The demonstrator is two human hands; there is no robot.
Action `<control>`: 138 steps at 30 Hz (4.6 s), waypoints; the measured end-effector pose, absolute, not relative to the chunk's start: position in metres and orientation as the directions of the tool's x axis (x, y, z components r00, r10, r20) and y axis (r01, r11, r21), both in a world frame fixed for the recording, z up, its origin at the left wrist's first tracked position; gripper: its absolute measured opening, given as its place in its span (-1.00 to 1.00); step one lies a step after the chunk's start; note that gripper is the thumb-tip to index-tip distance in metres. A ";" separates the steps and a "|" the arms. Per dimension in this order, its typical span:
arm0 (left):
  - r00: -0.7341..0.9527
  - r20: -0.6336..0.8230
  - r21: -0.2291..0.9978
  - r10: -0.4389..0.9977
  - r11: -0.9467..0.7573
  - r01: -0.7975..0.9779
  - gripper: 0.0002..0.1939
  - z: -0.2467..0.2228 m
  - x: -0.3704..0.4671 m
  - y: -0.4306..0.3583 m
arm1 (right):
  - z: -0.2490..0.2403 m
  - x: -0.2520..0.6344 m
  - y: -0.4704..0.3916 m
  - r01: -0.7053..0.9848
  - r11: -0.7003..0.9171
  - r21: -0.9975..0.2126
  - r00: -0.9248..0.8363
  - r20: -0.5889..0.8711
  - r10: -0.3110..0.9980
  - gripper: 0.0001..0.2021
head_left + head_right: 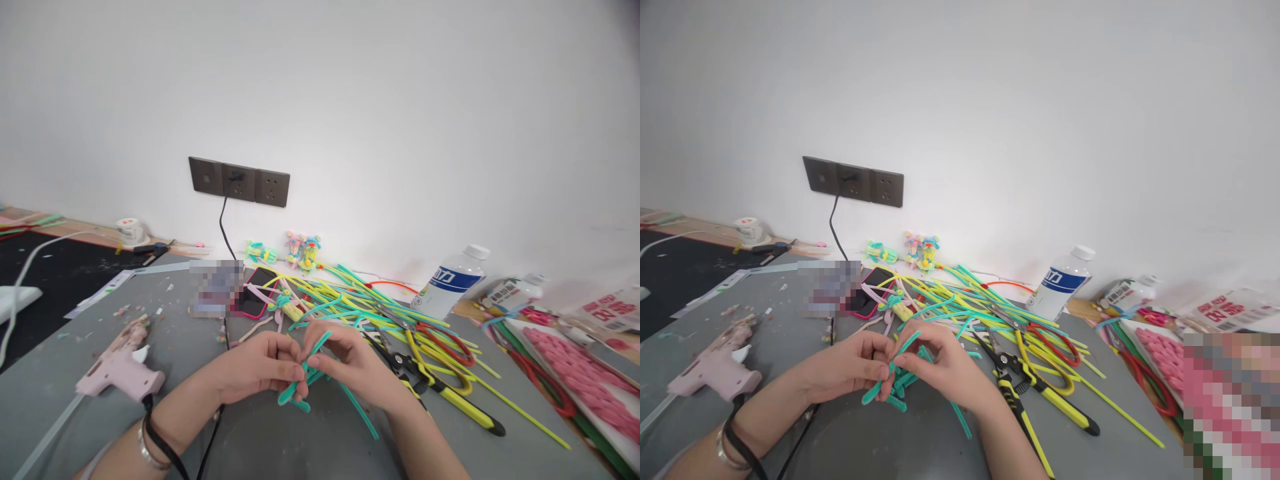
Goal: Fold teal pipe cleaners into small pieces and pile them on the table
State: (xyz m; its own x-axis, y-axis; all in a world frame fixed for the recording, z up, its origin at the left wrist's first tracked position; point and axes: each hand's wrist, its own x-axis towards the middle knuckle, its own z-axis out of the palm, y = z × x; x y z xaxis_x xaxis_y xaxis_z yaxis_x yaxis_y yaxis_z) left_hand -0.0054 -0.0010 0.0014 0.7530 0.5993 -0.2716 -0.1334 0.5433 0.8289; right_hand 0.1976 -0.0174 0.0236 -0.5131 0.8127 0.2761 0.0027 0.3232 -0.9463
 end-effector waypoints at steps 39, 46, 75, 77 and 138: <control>0.582 -0.188 0.889 0.791 0.390 -0.241 -0.53 0.008 0.000 -0.002 | 0.013 0.186 -0.019 0.143 0.572 -0.808 -0.270 0.524 0.808 -0.86; 0.502 -0.137 0.906 0.854 0.313 -0.285 -0.55 0.007 0.000 0.000 | 0.009 0.179 -0.022 0.266 0.674 -0.689 -0.288 0.611 0.737 -0.79; 0.239 0.184 0.975 0.953 -0.146 -0.170 -0.74 -0.008 -0.001 0.001 | -0.010 0.180 -0.009 -0.256 -0.044 -0.966 -0.290 0.033 0.956 -0.72; 0.244 0.236 0.965 0.941 -0.196 -0.175 -0.76 -0.009 -0.001 0.002 | -0.003 0.179 -0.011 -0.305 -0.104 -0.947 -0.299 -0.008 0.954 -0.68; 0.288 0.506 0.798 0.813 -0.568 0.201 -0.91 -0.001 -0.003 0.004 | 0.008 0.187 -0.010 0.257 0.314 -0.914 -0.163 0.280 0.946 -0.74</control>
State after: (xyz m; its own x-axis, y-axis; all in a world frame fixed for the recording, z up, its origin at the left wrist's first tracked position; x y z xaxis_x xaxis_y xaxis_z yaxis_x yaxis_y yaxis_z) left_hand -0.0033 0.0038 -0.0007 0.2881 0.8131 0.5059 0.2013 -0.5679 0.7981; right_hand 0.1870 -0.0100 0.0079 -0.1629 0.9462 0.2797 0.2570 0.3144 -0.9139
